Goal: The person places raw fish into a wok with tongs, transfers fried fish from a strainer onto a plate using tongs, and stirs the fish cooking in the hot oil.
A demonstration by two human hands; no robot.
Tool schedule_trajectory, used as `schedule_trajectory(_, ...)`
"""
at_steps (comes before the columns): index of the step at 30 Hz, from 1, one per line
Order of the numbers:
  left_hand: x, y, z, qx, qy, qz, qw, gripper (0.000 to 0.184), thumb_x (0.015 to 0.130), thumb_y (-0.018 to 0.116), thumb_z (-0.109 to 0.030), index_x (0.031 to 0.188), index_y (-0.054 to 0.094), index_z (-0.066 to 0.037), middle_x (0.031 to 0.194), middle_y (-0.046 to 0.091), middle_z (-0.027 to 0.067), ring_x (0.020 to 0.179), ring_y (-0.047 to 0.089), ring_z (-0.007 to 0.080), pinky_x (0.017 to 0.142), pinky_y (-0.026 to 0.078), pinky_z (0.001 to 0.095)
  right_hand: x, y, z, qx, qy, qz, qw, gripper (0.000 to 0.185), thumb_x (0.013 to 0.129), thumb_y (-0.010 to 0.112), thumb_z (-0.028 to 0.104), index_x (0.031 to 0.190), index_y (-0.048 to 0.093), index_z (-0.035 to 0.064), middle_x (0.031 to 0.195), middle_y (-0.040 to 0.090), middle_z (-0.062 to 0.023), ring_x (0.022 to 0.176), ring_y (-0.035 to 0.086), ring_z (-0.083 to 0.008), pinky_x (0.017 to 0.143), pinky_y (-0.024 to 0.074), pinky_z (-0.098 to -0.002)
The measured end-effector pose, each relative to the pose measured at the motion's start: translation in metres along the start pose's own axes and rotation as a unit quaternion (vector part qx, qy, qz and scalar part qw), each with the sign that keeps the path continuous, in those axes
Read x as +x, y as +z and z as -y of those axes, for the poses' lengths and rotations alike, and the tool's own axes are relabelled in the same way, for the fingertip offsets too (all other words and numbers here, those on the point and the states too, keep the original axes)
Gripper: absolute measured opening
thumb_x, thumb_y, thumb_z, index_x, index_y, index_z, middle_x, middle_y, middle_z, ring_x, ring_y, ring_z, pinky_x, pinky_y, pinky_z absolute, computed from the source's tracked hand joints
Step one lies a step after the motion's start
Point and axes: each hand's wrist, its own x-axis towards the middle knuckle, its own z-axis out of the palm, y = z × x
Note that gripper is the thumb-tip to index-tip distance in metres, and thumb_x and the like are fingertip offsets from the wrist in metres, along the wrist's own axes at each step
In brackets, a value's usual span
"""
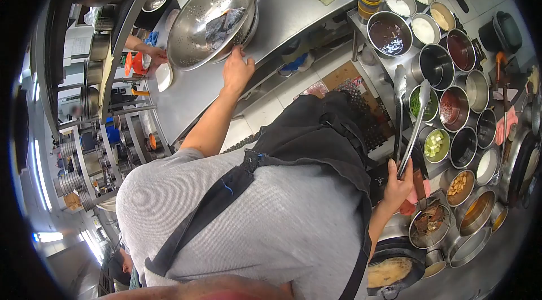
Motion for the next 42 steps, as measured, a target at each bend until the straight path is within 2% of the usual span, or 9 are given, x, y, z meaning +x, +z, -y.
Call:
schedule_trajectory(1,-0.002,-0.003,-0.004,-0.014,0.008,0.004,1.0,0.045,0.078,0.062,-0.018,0.119,0.051,-0.005,0.1,0.064,0.0149,0.094,0.061,0.0351,0.083,0.048,0.0443,0.001,0.001,0.005,0.005,-0.002,0.0,1.0,0.05,0.084,0.071,0.019,0.124,0.053,-0.0039,0.067,0.051,0.0027,0.051,0.041,-0.0037,0.044,0.0291,-0.02)
schedule_trajectory(4,-0.009,-0.011,-0.024,-0.082,0.084,0.008,0.993,0.037,0.077,0.061,-0.014,0.112,0.054,-0.003,0.095,0.064,0.0162,0.091,0.062,0.0344,0.08,0.049,0.0432,-0.001,-0.004,0.017,-0.006,0.074,0.028,0.997,0.054,0.082,0.072,0.016,0.124,0.051,-0.0099,0.101,0.063,-0.014,0.09,0.059,-0.0172,0.081,0.0466,-0.0284)
schedule_trajectory(7,-0.014,-0.028,-0.061,-0.177,0.155,0.029,0.971,0.025,0.077,0.061,-0.007,0.101,0.058,-0.002,0.09,0.064,0.0156,0.088,0.062,0.0323,0.078,0.049,0.0405,-0.002,-0.003,0.013,-0.013,0.065,0.017,0.998,0.054,0.082,0.072,0.016,0.124,0.051,-0.0101,0.1,0.064,-0.0145,0.089,0.059,-0.0179,0.081,0.0466,-0.0289)
schedule_trajectory(13,0.016,-0.058,-0.083,-0.119,0.316,-0.166,0.927,0.028,0.075,0.062,-0.004,0.102,0.056,-0.001,0.103,0.06,0.016,0.098,0.058,0.0345,0.081,0.046,0.0428,-0.002,-0.006,0.006,-0.018,0.074,0.017,0.997,0.054,0.081,0.072,0.018,0.123,0.052,-0.0098,0.098,0.064,-0.0149,0.089,0.059,-0.0183,0.079,0.0469,-0.0288)
schedule_trajectory(15,0.03,-0.058,-0.068,-0.063,0.301,-0.186,0.933,0.031,0.076,0.061,-0.009,0.106,0.056,-0.001,0.109,0.058,0.0175,0.104,0.055,0.0359,0.084,0.046,0.044,-0.001,-0.006,-0.012,-0.036,0.01,-0.004,0.999,0.053,0.083,0.071,0.021,0.125,0.052,-0.0053,0.072,0.054,-0.0016,0.059,0.045,-0.0073,0.052,0.0333,-0.0226)
schedule_trajectory(16,0.034,-0.056,-0.059,0.041,0.2,-0.108,0.973,0.03,0.077,0.06,-0.012,0.105,0.056,-0.001,0.107,0.06,0.0179,0.102,0.056,0.0365,0.083,0.047,0.0441,-0.002,-0.005,-0.008,-0.042,-0.011,-0.012,0.999,0.052,0.084,0.071,0.021,0.126,0.053,-0.0037,0.064,0.051,0.0028,0.049,0.041,-0.0036,0.043,0.0287,-0.0206)
schedule_trajectory(18,0.036,-0.057,-0.053,0.149,0.041,0.016,0.988,0.025,0.079,0.055,-0.015,0.101,0.058,-0.003,0.097,0.063,0.0169,0.093,0.061,0.0363,0.08,0.049,0.0447,-0.003,-0.008,0.006,0.003,0.075,0.013,0.997,0.054,0.081,0.073,0.018,0.123,0.052,-0.0093,0.096,0.064,-0.0142,0.087,0.059,-0.0178,0.078,0.047,-0.0286)
schedule_trajectory(27,0.018,-0.012,0.011,0.066,0.146,-0.139,0.977,0.018,0.082,0.054,-0.012,0.1,0.058,-0.007,0.089,0.062,0.0153,0.081,0.06,0.037,0.071,0.047,0.048,0.003,-0.001,0.022,-0.007,0.065,0.025,0.998,0.056,0.081,0.073,0.015,0.124,0.05,-0.0109,0.1,0.063,-0.0153,0.088,0.059,-0.0178,0.08,0.0471,-0.0286)
schedule_trajectory(42,0.024,-0.018,0.033,0.042,0.165,-0.129,0.977,0.021,0.079,0.054,-0.007,0.1,0.059,-0.008,0.085,0.06,0.014,0.085,0.059,0.0332,0.072,0.045,0.0459,0.001,-0.001,0.01,-0.008,0.042,0.025,0.999,0.057,0.08,0.074,0.02,0.122,0.052,-0.0117,0.097,0.065,-0.0167,0.088,0.061,-0.0194,0.079,0.0478,-0.0292)
